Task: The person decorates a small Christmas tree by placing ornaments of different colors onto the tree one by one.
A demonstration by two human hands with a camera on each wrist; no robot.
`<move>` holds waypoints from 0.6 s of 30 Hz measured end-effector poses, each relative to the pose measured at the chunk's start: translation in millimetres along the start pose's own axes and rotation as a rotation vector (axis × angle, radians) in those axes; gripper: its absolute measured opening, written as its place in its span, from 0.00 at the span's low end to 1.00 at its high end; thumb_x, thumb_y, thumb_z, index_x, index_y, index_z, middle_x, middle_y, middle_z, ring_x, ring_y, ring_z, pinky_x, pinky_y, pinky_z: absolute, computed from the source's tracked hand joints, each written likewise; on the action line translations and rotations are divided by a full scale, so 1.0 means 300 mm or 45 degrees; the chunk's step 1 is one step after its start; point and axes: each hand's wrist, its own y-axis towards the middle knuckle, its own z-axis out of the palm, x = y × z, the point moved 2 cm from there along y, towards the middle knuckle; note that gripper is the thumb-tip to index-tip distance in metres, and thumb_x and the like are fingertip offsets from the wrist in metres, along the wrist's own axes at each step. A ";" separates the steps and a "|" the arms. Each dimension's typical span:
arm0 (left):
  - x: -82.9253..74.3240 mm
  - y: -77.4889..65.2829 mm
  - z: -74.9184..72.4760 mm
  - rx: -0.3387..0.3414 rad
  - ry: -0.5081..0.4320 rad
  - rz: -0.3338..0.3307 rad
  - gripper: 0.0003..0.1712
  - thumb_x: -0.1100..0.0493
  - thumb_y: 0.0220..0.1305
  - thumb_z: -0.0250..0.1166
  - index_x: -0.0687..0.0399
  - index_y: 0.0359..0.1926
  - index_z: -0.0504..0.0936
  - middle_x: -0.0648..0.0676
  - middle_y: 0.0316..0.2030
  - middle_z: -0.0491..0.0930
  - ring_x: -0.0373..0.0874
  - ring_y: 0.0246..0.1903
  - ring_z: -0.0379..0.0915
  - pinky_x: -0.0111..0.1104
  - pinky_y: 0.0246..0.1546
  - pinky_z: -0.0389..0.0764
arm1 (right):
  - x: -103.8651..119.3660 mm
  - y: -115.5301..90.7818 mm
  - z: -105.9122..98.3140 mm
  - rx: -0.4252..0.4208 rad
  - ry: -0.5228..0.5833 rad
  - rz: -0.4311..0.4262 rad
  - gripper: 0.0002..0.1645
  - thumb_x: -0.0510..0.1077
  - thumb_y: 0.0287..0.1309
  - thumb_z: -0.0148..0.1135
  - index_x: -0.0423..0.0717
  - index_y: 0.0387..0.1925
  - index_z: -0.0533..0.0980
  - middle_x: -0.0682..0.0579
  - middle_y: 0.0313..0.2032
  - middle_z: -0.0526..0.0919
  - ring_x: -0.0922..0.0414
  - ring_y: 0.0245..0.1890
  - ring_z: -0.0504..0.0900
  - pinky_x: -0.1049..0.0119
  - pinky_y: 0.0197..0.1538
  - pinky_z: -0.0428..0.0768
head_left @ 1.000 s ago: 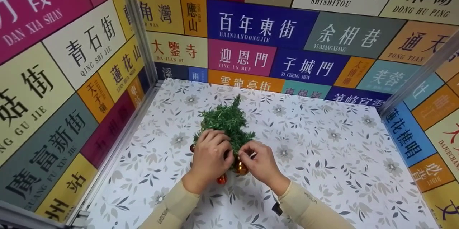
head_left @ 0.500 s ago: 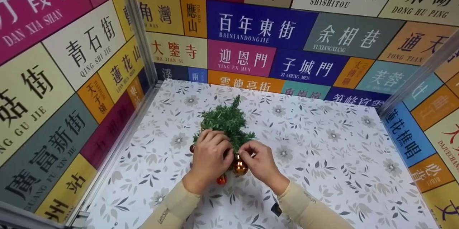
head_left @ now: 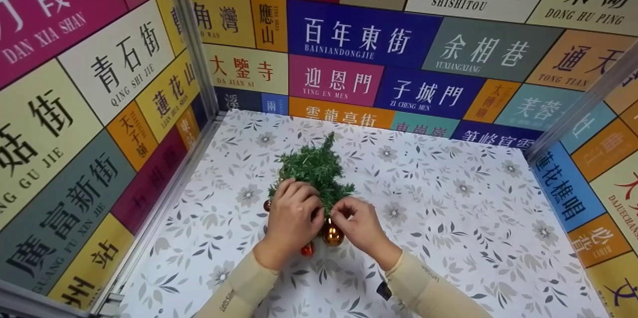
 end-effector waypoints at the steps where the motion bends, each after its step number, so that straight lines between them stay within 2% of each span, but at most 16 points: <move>1: 0.000 -0.001 0.000 0.007 -0.001 0.011 0.06 0.62 0.52 0.65 0.50 0.21 0.84 0.50 0.35 0.83 0.51 0.44 0.77 0.49 0.62 0.66 | -0.020 -0.002 0.002 0.010 0.001 0.007 0.09 0.32 0.59 0.64 0.48 0.29 0.81 0.56 0.26 0.82 0.56 0.23 0.78 0.61 0.28 0.78; 5: 0.001 -0.007 -0.001 0.034 -0.014 0.045 0.05 0.62 0.50 0.65 0.50 0.20 0.83 0.51 0.37 0.83 0.52 0.46 0.76 0.49 0.63 0.64 | -0.051 -0.011 -0.001 0.051 -0.006 -0.011 0.10 0.35 0.59 0.66 0.56 0.30 0.81 0.62 0.26 0.81 0.59 0.24 0.79 0.62 0.27 0.79; 11: 0.003 -0.013 0.001 0.053 -0.016 0.067 0.05 0.60 0.50 0.67 0.49 0.20 0.82 0.52 0.39 0.83 0.53 0.49 0.76 0.49 0.64 0.63 | -0.044 -0.017 -0.006 0.074 -0.069 -0.043 0.03 0.42 0.60 0.67 0.54 0.32 0.80 0.61 0.29 0.81 0.62 0.27 0.80 0.64 0.28 0.82; 18: 0.007 -0.016 0.000 0.089 -0.020 0.070 0.06 0.59 0.51 0.66 0.48 0.20 0.82 0.52 0.42 0.82 0.52 0.51 0.74 0.48 0.66 0.60 | -0.037 -0.019 -0.010 0.038 -0.139 -0.075 0.04 0.43 0.58 0.69 0.56 0.33 0.80 0.62 0.31 0.80 0.63 0.30 0.80 0.64 0.29 0.82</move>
